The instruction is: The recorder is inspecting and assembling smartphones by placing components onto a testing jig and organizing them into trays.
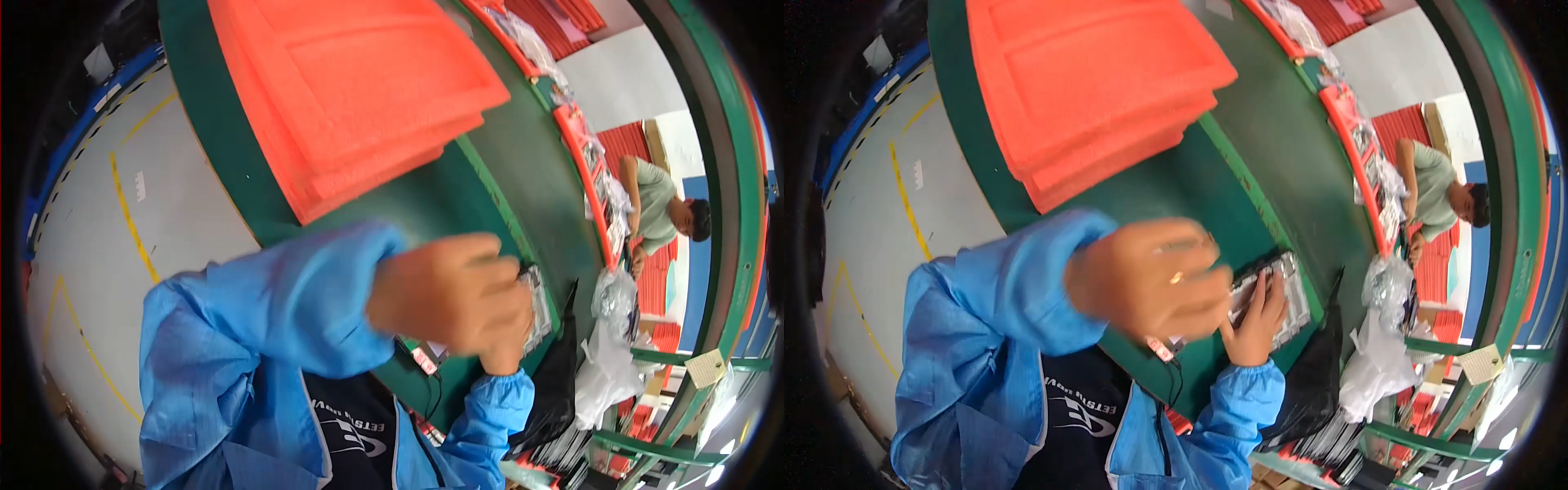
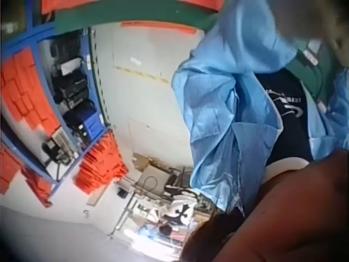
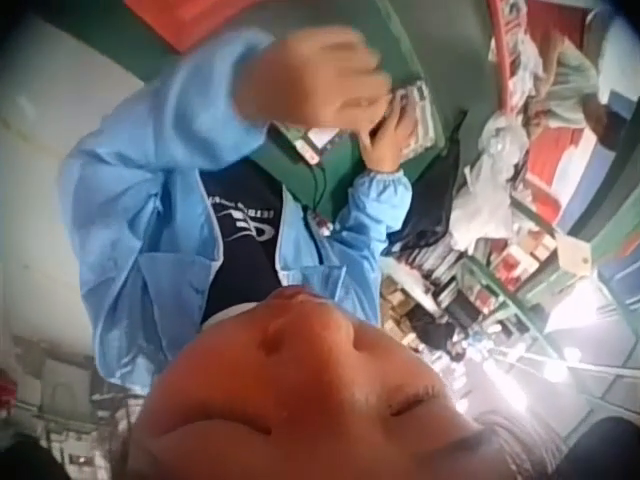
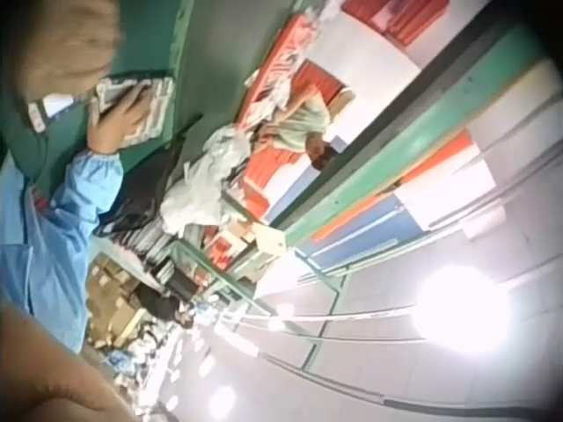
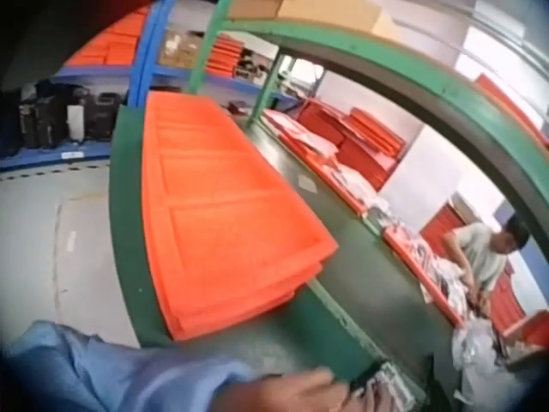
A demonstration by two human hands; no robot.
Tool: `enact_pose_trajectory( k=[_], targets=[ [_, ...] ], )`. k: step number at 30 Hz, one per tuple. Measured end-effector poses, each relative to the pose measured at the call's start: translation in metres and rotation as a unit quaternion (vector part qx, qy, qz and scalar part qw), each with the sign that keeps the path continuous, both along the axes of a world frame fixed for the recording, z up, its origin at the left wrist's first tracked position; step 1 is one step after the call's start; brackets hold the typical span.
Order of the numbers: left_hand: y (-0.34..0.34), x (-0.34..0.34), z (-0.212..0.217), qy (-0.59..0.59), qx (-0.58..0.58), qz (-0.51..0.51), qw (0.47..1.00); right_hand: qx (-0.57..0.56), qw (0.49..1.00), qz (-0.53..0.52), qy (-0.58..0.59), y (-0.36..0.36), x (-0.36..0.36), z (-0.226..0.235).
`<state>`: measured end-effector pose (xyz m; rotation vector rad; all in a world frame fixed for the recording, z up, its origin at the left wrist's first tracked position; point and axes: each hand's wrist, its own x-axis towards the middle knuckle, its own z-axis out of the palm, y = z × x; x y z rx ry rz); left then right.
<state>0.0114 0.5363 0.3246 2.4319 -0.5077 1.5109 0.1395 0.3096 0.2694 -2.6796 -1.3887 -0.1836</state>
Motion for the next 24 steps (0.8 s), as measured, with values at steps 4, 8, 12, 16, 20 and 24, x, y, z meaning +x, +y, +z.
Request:
enact_pose_trajectory(
  k=[4, 8, 12, 16, 20, 24],
  targets=[
    [0.015, 0.073, -0.036, 0.221, -0.074, -0.028, 0.972, 0.014, 0.999, 0.042, -0.004, 0.0, 0.002, -0.001],
    [0.02, 0.102, -0.063, 0.381, -0.225, -0.081, 0.893, 0.033, 0.997, 0.063, -0.005, 0.002, 0.005, 0.004],
    [0.018, 0.107, -0.091, 0.465, -0.356, -0.191, 0.788, 0.115, 0.99, 0.069, -0.042, 0.015, 0.009, 0.024],
    [0.026, 0.101, -0.073, 0.411, -0.327, -0.231, 0.819, 0.416, 0.899, 0.083, 0.107, 0.058, 0.015, 0.039],
    [0.022, 0.083, -0.056, 0.462, -0.365, -0.279, 0.758, 0.542, 0.814, 0.024, 0.209, 0.101, 0.023, 0.044],
    [0.009, 0.08, -0.063, 0.237, -0.241, -0.214, 0.916, 0.612, 0.638, -0.039, 0.466, 0.11, 0.036, 0.042]
  ],
)
